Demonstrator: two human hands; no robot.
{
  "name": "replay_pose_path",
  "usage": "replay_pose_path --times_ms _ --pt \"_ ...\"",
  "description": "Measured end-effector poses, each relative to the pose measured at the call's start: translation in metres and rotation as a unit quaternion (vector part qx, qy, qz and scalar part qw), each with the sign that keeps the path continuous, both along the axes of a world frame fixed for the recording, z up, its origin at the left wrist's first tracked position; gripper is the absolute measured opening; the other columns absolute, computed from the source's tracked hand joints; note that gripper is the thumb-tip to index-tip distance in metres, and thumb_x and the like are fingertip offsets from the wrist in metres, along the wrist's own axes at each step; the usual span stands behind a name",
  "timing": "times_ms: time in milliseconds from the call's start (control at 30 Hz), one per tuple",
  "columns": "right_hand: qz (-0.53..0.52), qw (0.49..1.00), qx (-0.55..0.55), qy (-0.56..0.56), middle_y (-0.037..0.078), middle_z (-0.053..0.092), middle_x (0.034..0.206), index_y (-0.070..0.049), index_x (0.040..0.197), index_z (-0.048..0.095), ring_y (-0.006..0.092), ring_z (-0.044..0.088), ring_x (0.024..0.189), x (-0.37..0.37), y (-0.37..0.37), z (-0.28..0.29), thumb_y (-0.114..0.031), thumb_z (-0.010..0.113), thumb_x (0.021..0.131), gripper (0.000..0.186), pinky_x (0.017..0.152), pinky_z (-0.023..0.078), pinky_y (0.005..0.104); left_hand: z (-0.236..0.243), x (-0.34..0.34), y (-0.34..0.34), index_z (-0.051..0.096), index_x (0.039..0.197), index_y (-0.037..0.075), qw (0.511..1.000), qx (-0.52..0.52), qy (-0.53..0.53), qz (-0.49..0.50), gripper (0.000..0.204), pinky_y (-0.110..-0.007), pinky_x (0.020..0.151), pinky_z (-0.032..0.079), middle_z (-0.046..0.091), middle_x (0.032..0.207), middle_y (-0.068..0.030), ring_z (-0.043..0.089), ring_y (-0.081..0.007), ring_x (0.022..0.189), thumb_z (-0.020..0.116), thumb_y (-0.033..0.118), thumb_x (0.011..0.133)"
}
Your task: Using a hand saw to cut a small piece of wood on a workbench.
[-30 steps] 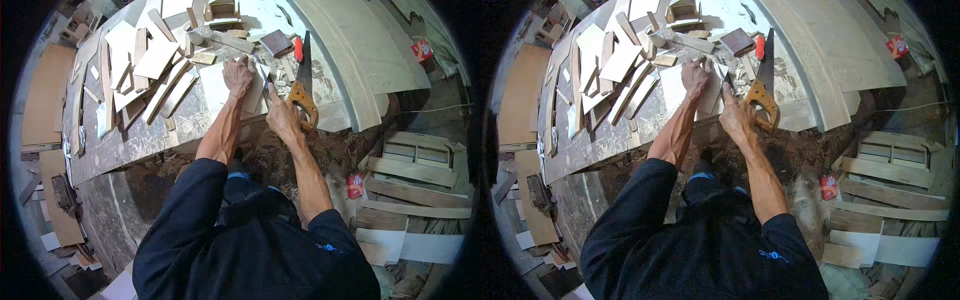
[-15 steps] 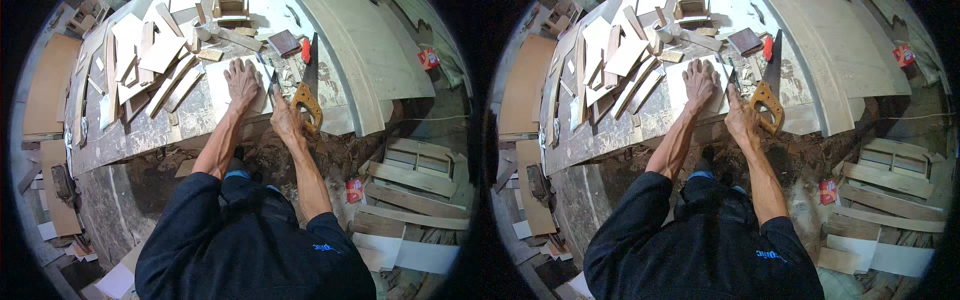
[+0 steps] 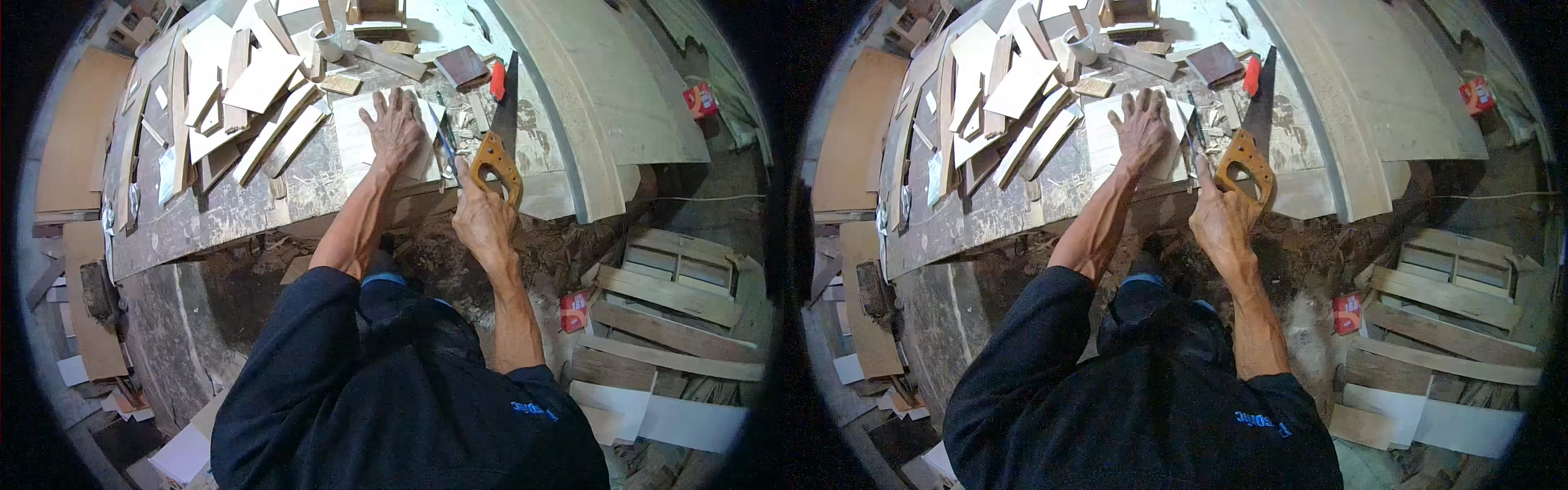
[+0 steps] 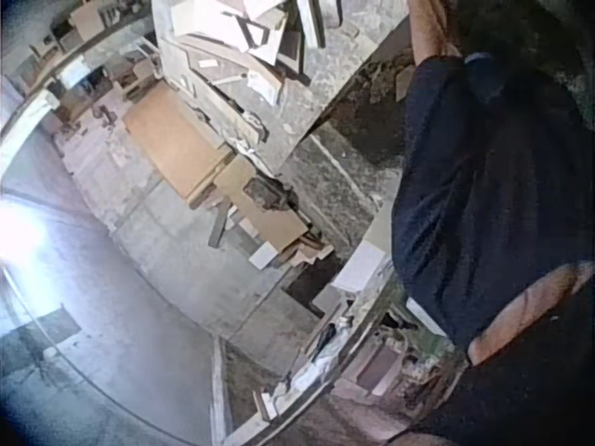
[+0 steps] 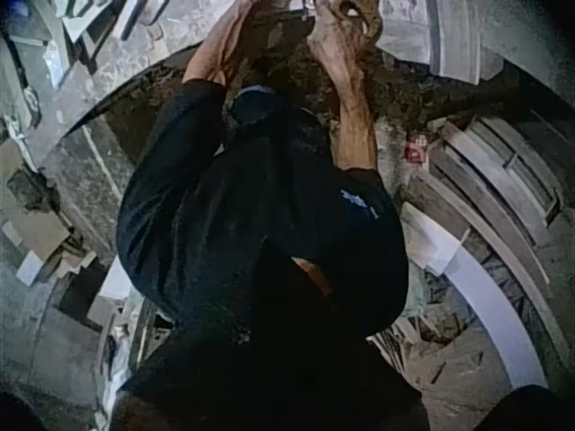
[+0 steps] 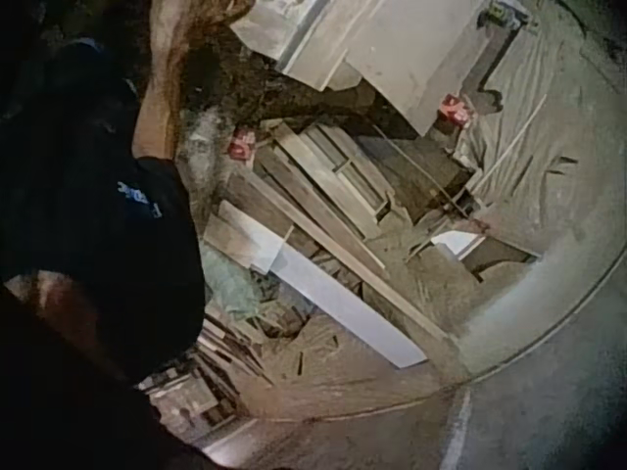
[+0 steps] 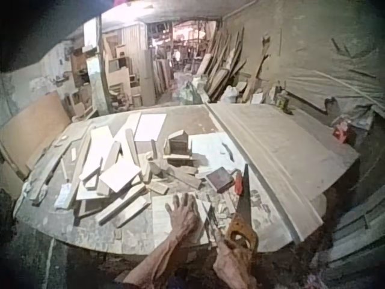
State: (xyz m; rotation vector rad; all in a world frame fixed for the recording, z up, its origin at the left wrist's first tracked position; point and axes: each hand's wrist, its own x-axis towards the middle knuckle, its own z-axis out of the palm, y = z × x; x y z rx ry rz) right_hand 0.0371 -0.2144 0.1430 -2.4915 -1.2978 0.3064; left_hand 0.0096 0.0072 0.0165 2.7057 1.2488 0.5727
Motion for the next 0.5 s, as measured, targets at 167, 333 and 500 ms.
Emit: replay_pose_path --times_ms 167,333,500 --pt "0.017 0.997 0.072 -0.033 0.024 0.067 0.088 -0.020 0.144 0.044 0.0428 0.066 0.079 0.002 -0.007 -0.012 -0.013 0.053 0.091 0.054 0.074 0.050 0.0520 -0.001 0.004 0.012 0.048 0.131 0.016 0.997 0.066 -0.005 -0.030 0.048 -0.065 0.094 0.028 0.044 0.135 -0.0088 0.038 -0.0333 0.124 0.054 0.038 0.090" --pt "0.004 0.999 0.039 -0.005 0.023 0.067 0.093 -0.018 0.144 0.043 0.0421 0.065 0.081 -0.002 -0.009 -0.012 -0.011 0.054 0.090 0.056 0.075 0.050 0.0504 0.003 0.010 0.021 0.050 0.126 0.014 0.997 0.056 -0.022 -0.047 0.047 -0.056 0.094 0.033 0.048 0.128 -0.0092 0.042 -0.0336 0.118 0.058 0.036 0.086" --pt "-0.006 1.000 0.018 0.025 0.023 0.068 0.086 -0.018 0.148 0.038 0.0435 0.065 0.076 -0.008 -0.008 -0.013 -0.012 0.054 0.091 0.059 0.076 0.049 0.0517 0.006 0.018 0.031 0.056 0.117 0.013 0.998 0.030 -0.034 -0.052 0.039 -0.054 0.091 0.038 0.050 0.122 -0.0137 0.044 -0.0368 0.114 0.059 0.034 0.084"
